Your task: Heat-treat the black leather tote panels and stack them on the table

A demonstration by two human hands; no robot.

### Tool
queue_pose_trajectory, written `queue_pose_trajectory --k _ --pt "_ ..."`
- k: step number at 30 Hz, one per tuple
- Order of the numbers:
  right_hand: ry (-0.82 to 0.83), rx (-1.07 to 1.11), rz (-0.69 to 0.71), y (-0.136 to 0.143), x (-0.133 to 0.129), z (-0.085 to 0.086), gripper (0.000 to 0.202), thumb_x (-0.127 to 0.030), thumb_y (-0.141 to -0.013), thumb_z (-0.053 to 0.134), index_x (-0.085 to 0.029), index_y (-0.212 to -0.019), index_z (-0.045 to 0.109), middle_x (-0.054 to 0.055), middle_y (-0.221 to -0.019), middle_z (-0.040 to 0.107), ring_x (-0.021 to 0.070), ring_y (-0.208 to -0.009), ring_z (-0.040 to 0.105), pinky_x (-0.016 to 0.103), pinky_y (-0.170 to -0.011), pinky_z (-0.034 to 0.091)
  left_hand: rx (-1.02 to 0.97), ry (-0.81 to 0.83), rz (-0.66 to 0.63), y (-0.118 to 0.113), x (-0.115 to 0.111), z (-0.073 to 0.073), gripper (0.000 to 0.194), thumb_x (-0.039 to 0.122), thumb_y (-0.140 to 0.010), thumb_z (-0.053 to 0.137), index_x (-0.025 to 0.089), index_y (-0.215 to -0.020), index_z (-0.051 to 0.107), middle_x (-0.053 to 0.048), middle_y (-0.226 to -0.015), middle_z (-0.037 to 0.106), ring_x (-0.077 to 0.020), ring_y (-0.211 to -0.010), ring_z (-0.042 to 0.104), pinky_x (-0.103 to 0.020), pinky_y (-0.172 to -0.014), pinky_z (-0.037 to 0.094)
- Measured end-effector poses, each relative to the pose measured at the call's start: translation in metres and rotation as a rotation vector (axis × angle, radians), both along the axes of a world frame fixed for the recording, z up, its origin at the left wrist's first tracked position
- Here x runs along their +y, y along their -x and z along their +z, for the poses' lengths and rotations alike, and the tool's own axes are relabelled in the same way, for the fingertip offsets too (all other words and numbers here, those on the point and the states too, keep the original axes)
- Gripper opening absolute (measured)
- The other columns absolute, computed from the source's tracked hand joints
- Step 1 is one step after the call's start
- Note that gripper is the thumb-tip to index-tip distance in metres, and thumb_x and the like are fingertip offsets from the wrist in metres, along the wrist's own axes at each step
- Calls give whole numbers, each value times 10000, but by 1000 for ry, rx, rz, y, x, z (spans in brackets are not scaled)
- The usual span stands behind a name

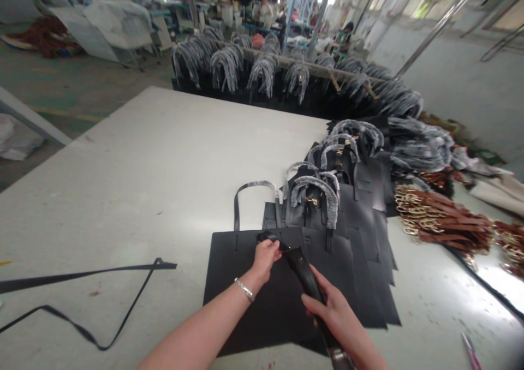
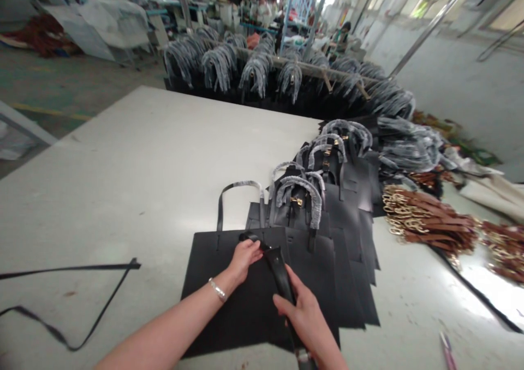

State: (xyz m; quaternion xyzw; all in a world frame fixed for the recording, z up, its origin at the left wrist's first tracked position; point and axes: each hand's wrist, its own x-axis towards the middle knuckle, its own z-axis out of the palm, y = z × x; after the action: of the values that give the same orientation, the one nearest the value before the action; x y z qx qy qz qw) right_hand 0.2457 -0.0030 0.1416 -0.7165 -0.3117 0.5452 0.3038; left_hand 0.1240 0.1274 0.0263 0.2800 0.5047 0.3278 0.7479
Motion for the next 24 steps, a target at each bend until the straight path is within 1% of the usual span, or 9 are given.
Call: queue_pose_trajectory --k 3,6,8,12,15,17,19,21,24 --pt "11 82 -16 3 12 0 843 -356 -733 693 -172 -1490 369 -14 -786 638 145 -570 550 252 -467 459 -32 35 1 6 -7 -4 465 536 -638 822 151 -661 562 -45 -697 673 -159 -670 660 -303 -720 534" --pt "-33 53 -75 3 16 1 851 -373 -737 700 -176 -1493 360 17 -907 658 139 -596 552 252 -481 469 -47 55 1 11 -14 -6 479 521 -607 847 154 -618 540 -12 -602 621 -139 -601 622 -291 -684 524" --pt "-31 29 -62 3 12 2 841 -380 -756 693 -195 -1502 351 -3 -839 652 149 -605 562 254 -499 478 -64 63 14 12 -17 -5 466 508 -624 842 155 -631 538 -1 -613 614 -127 -602 613 -289 -702 527" --pt "38 76 47 5 0 5 814 -358 -754 693 -214 -1494 385 -34 -703 622 153 -561 560 256 -491 470 -114 89 24 11 -22 2 404 459 -692 814 150 -706 555 -28 -737 655 -145 -695 654 -298 -743 540" --pt "12 15 -9 7 -1 6 844 -383 -737 696 -192 -1496 381 -6 -774 667 159 -569 569 269 -509 479 -125 127 52 11 -29 6 376 432 -766 767 169 -746 499 -7 -727 624 -155 -693 669 -296 -703 545" --pt "-17 -41 -55 5 0 7 872 -411 -735 698 -183 -1505 359 11 -827 682 175 -608 585 282 -535 492 -113 174 98 14 -35 7 374 446 -826 707 191 -771 439 36 -671 557 -131 -600 639 -298 -653 545" --pt "-16 -68 -65 1 -1 7 886 -431 -736 695 -181 -1509 344 18 -852 681 181 -619 584 289 -545 493 -86 189 143 20 -42 8 378 471 -859 663 208 -792 399 73 -626 482 -92 -495 562 -269 -581 523" --pt "4 -59 -46 -2 -6 7 900 -444 -730 691 -171 -1510 337 15 -835 671 180 -605 573 293 -540 488 -26 127 150 30 -48 7 392 463 -819 708 211 -841 407 79 -640 478 -68 -457 507 -218 -505 467" --pt "41 -56 -3 -2 -16 5 908 -440 -727 676 -153 -1514 327 -13 -715 631 184 -569 557 299 -529 479 121 -43 118 54 -52 4 431 447 -738 768 194 -921 471 40 -741 544 -74 -486 524 -194 -443 412"
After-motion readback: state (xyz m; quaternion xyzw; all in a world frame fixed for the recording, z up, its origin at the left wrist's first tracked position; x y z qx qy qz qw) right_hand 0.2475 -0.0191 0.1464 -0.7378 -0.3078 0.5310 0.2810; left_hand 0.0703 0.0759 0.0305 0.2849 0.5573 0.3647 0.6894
